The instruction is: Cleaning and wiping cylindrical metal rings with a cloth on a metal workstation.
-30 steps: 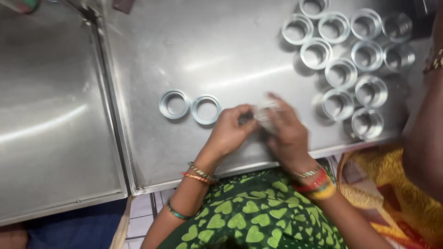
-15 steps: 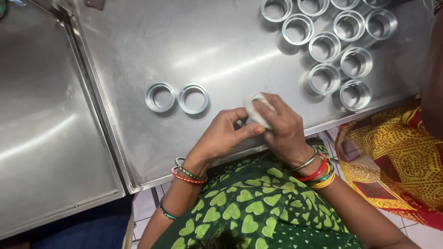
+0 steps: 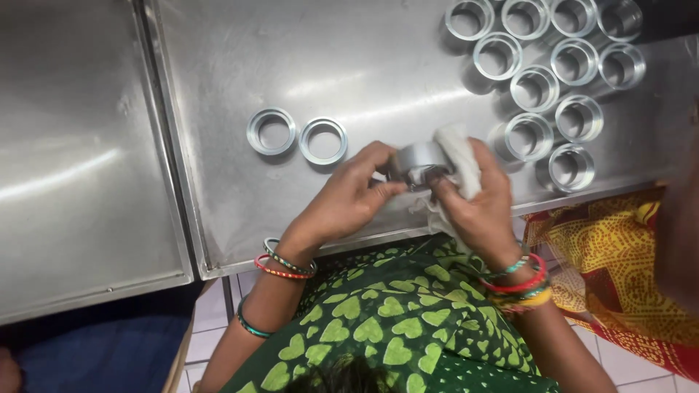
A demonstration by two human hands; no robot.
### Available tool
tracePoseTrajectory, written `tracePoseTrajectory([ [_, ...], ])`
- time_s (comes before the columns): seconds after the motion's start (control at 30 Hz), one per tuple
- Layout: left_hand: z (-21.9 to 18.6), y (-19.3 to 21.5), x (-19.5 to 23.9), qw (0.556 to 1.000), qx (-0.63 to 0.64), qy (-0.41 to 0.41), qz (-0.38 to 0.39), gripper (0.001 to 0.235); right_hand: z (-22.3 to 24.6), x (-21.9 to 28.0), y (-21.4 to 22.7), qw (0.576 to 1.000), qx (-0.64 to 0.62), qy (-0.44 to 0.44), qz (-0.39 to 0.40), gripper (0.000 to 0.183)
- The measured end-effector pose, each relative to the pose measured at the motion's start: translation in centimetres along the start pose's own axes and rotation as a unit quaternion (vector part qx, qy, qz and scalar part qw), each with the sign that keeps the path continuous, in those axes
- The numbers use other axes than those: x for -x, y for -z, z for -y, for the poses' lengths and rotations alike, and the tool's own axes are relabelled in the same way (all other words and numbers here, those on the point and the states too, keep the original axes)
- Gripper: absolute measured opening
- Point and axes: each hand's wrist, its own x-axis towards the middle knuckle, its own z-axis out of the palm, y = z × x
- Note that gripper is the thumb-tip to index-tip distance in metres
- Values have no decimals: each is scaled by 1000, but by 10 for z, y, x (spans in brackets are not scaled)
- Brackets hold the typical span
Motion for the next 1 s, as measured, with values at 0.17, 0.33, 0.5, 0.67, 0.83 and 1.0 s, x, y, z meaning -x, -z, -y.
tracePoseTrajectory([
  [0.17,-18,1,-5,988,95,-115,-41,74,3,7,-1,994,-109,5,29,56],
  [0.33,10,-30,-13,974,40,44,-218,39,-7,13,-2,999,-40,11,33,55],
  [0.5,14,-16,13,954,-222,13,-201,30,-3,-1,14,995,39,88,3,36],
  [0.67,29,1,32,920,-347,-44,-175,26,-5,-10,25,996,-54,2,-69,35],
  [0.83,29,25,36,854,-459,47,-240,47,-9,-11,28,997,-49,20,-64,33],
  [1.0,9,-3,-9,878,-413,-30,-239,60,-8,-9,47,993,-60,38,-95,33],
])
